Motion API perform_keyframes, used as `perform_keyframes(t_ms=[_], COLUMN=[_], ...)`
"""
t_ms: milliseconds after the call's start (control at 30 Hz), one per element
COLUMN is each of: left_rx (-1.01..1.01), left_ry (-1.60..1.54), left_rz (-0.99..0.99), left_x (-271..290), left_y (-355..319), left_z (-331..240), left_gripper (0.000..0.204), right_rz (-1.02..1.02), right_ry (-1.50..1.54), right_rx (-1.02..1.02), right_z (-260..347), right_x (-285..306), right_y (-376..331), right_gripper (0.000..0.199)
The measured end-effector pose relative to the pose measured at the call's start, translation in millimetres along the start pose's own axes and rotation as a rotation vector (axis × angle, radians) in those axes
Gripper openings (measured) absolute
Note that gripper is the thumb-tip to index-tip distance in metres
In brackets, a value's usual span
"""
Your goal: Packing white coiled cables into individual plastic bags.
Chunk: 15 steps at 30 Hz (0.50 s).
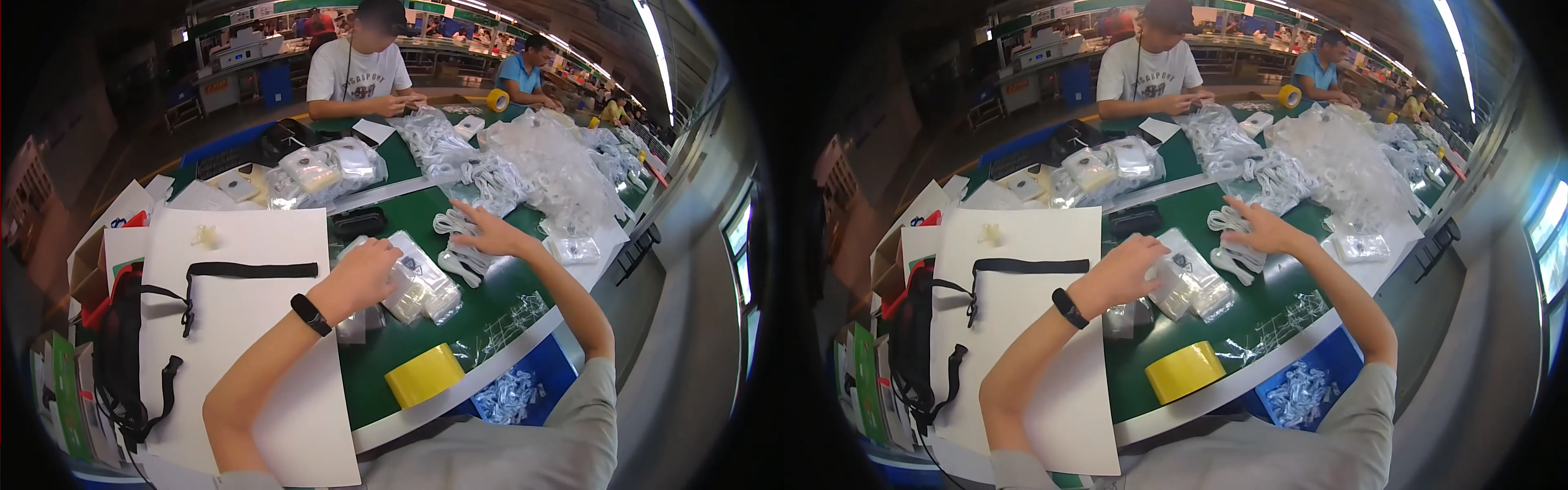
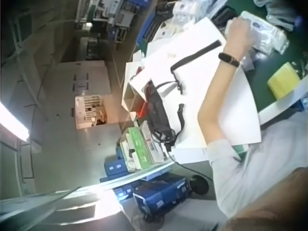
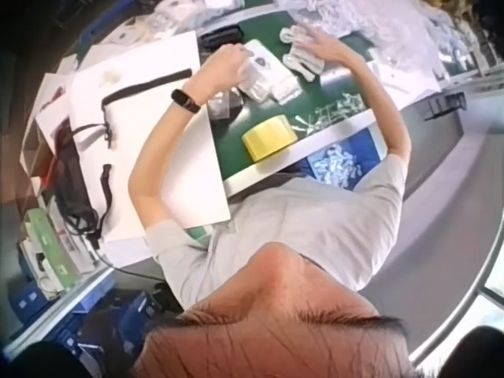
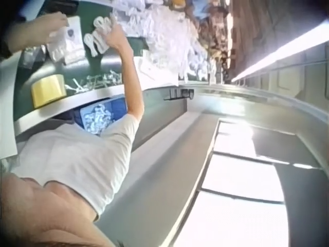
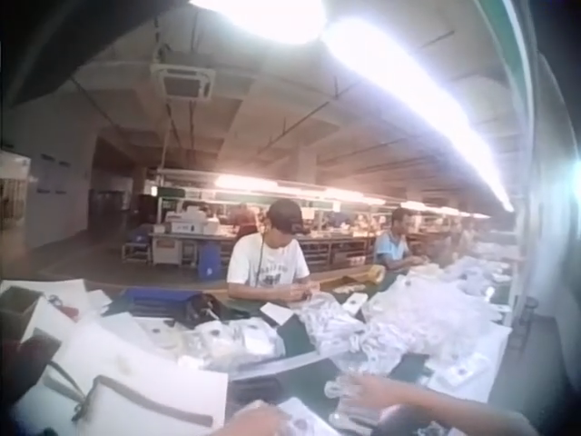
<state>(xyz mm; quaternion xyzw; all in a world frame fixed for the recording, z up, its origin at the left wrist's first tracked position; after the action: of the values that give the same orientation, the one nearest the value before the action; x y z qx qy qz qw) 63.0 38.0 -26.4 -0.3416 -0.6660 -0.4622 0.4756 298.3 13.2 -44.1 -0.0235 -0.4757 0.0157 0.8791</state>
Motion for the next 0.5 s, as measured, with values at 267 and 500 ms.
perform_keyframes(t_ms=[267, 500], left_rx=[0.216, 0.223], left_ry=[0.172, -0.063], left_rz=[0.359, 0.101], left_x=[-0.9, 6.2], left_y=[-22.7, -33.3], left_z=[54.5, 67.9], left_gripper=[0.038, 0.02], right_rz=[-0.537, -0.549], right_ry=[0.228, 0.297], right_rx=[0.279, 0.389], right_z=[2.5, 55.4], right_x=[54.7, 55.6], right_y=[-24.1, -38.4], right_gripper=[0.065, 0.07])
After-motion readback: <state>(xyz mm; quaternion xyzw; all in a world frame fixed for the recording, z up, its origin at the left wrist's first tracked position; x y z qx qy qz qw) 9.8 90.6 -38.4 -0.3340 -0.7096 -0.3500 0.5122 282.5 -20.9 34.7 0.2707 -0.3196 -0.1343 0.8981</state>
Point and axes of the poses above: each hand's wrist, its own y-axis towards the middle knuckle, its own x-axis out of the back of the hand, z = x × y, the point moved 9 cm from there along y, towards the middle knuckle, and after that the axes turned 13 degrees about y, right-handed, at the moved point
